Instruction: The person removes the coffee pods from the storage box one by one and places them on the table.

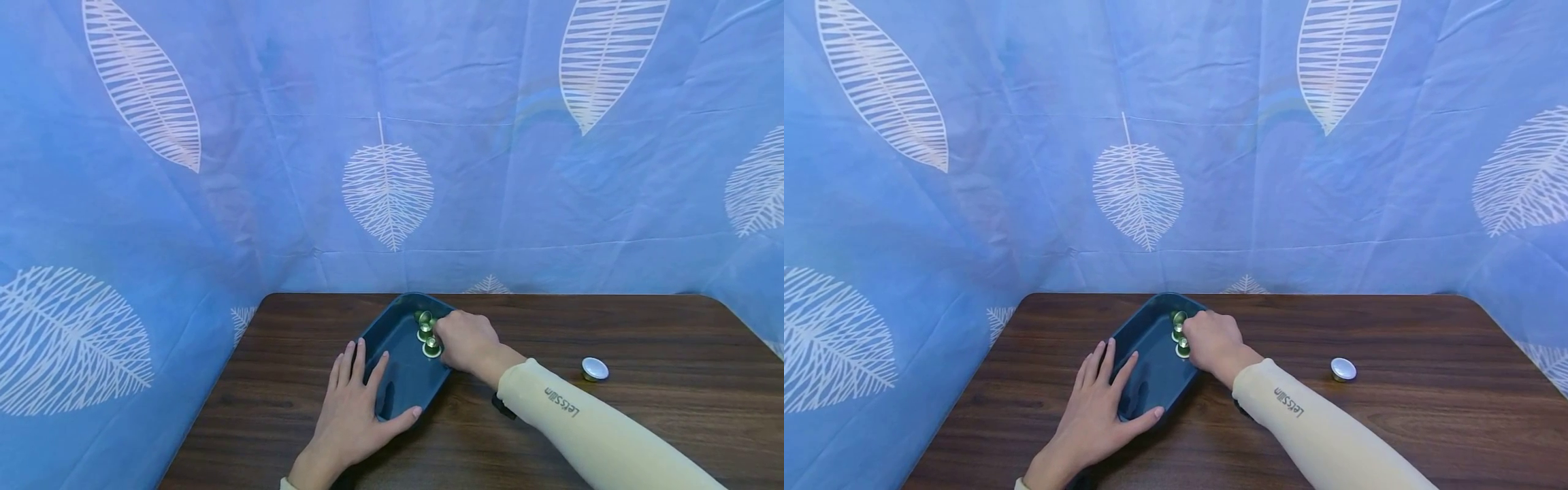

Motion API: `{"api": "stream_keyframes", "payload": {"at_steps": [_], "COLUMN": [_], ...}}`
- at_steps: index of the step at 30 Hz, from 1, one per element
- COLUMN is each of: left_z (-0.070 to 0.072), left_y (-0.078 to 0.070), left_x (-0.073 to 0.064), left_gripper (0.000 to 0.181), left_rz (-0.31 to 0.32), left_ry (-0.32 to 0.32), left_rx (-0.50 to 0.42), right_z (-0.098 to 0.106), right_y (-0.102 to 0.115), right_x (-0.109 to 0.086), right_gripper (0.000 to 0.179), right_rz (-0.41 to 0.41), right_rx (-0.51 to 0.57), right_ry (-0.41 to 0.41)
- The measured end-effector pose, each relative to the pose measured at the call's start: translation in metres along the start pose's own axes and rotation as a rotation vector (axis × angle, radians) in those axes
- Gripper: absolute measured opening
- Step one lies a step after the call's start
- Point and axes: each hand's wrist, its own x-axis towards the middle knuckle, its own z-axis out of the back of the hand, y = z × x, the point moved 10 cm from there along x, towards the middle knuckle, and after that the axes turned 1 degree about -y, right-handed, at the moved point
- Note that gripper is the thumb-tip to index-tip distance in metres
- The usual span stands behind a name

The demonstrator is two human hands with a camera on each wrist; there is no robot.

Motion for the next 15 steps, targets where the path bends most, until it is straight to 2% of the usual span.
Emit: {"api": "stream_keyframes", "payload": {"at_steps": [9, 15], "left_z": [-0.0012, -0.0012], "left_y": [-0.0010, -0.0016], "left_x": [0.0016, 0.0031], "left_gripper": [0.101, 0.100], "left_rz": [0.006, 0.014], "left_ry": [-0.007, -0.011], "left_rx": [0.003, -0.003], "right_z": [-0.0003, -0.0018], "right_y": [-0.0019, 0.0012], "right_x": [0.0039, 0.0060], "right_gripper": [0.026, 0.025], "right_rz": [0.028, 0.068], "right_rx": [-0.077, -0.145], "right_ry": [-0.019, -0.026]}}
